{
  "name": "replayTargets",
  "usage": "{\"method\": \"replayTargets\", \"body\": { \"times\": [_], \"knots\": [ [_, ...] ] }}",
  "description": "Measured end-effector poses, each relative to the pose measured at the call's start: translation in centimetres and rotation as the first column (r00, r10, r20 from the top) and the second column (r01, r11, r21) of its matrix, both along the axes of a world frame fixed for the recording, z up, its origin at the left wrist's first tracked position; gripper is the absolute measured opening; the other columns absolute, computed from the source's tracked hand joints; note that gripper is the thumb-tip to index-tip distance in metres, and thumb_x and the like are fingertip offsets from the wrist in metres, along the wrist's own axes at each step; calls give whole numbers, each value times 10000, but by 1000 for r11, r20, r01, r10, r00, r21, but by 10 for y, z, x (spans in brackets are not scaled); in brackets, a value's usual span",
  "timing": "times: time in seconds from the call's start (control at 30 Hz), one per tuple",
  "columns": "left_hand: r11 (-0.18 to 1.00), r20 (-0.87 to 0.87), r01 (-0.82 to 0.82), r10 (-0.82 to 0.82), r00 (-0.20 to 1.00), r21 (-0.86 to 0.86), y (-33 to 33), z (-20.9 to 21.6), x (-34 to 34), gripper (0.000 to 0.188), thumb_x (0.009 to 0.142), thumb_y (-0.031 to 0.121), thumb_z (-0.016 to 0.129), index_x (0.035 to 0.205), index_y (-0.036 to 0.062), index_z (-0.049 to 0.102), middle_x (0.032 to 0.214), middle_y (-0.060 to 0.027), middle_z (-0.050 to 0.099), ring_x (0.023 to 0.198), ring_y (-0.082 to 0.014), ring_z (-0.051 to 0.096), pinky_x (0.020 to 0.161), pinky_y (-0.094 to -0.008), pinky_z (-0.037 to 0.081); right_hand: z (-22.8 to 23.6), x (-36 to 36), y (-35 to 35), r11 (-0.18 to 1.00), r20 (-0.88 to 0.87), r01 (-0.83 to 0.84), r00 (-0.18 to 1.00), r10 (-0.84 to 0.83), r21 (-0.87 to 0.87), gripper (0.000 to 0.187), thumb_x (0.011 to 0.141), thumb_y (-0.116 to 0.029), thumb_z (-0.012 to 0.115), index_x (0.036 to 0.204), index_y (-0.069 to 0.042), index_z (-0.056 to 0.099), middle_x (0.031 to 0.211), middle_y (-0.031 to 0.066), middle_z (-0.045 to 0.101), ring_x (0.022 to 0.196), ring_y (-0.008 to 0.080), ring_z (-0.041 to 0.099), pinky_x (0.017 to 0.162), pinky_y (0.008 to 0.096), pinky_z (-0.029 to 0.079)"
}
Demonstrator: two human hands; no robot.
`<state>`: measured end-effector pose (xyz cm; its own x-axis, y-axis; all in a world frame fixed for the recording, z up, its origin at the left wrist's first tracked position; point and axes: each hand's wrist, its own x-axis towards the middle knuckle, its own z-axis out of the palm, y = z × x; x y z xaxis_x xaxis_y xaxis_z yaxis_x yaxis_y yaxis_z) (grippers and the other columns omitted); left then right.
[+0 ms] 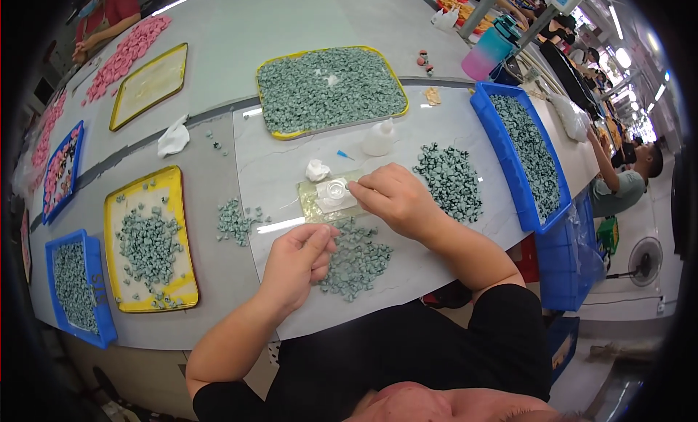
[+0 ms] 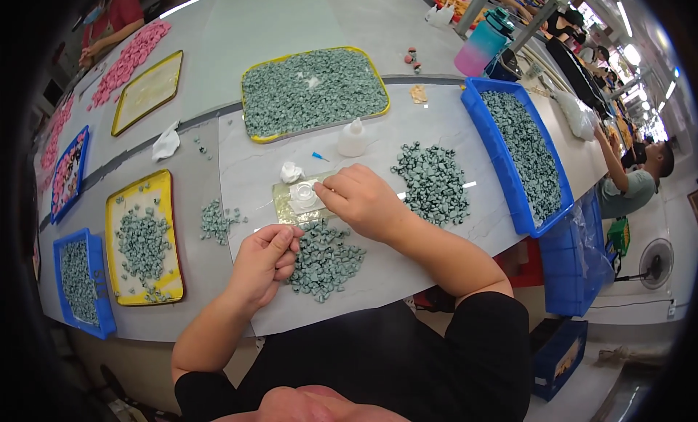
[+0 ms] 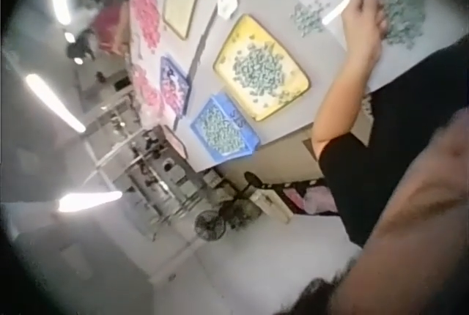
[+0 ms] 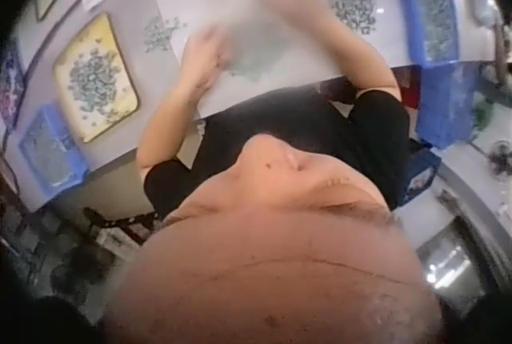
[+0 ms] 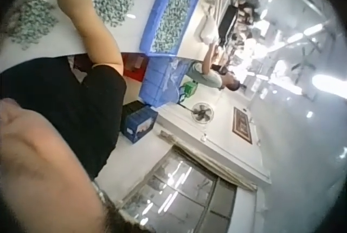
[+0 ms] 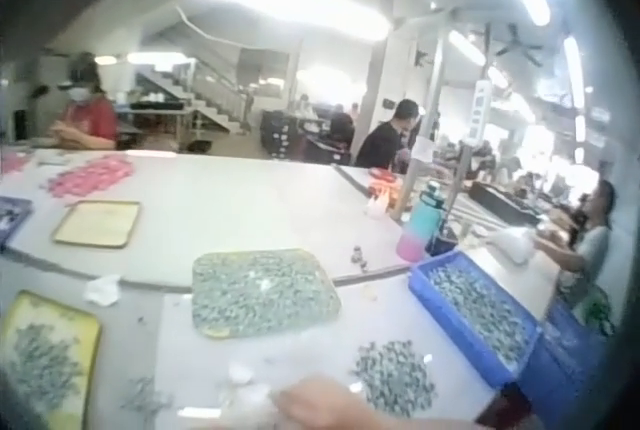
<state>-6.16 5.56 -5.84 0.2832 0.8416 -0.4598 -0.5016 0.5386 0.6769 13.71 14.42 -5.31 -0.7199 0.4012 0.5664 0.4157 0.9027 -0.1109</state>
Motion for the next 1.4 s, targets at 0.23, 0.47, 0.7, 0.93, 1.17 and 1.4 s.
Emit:
{"method": "replayTargets", "body": {
  "times": [0.23,0.47,0.7,0.93,1.17,1.4],
  "knots": [
    [999,62,-43,43,997,-4,1,-20,-13,166,890,82,516,995,-35,570,746,-6,472,531,-30,324,428,-171,257,-16,-20,0,996,79,-25,997,18,85,320,646,-61,568,958,7,601,840,78,581,722,217,562,634,325,449],
    [995,60,-103,103,993,-1,-1,-23,-21,177,896,89,508,1038,-13,537,816,-52,532,524,-31,331,431,-168,276,-18,-31,-4,999,58,-35,998,33,35,286,649,-39,607,933,-12,620,814,68,589,702,214,565,632,307,454],
    [995,75,-102,100,992,17,-9,-33,-31,111,921,154,486,920,46,462,756,-31,501,507,-43,314,420,-173,250,-19,-44,-21,703,-249,9,932,-263,-711,151,714,28,657,858,-16,653,750,65,604,659,137,566,592,246,449],
    [998,67,-44,46,997,-34,-8,-30,-29,223,950,267,417,801,103,399,611,28,349,465,-51,267,386,-190,184,-29,-53,-33,800,-330,-137,941,-80,-584,153,680,36,674,823,-1,640,754,74,615,632,178,573,578,258,455],
    [997,117,-1,10,993,-82,-6,-38,-27,240,948,296,416,819,93,417,606,38,336,469,-49,255,405,-200,195,-38,-53,-34,960,-261,-235,946,191,-149,253,624,20,699,865,10,621,773,80,600,643,207,565,535,297,429],
    [997,108,-21,29,994,-77,-5,-36,-19,223,956,280,400,821,102,410,606,36,352,469,-49,266,392,-189,193,-44,-51,-32,970,-234,-218,954,189,-103,285,608,11,700,879,24,613,782,87,593,651,210,560,537,304,424]
  ]
}}
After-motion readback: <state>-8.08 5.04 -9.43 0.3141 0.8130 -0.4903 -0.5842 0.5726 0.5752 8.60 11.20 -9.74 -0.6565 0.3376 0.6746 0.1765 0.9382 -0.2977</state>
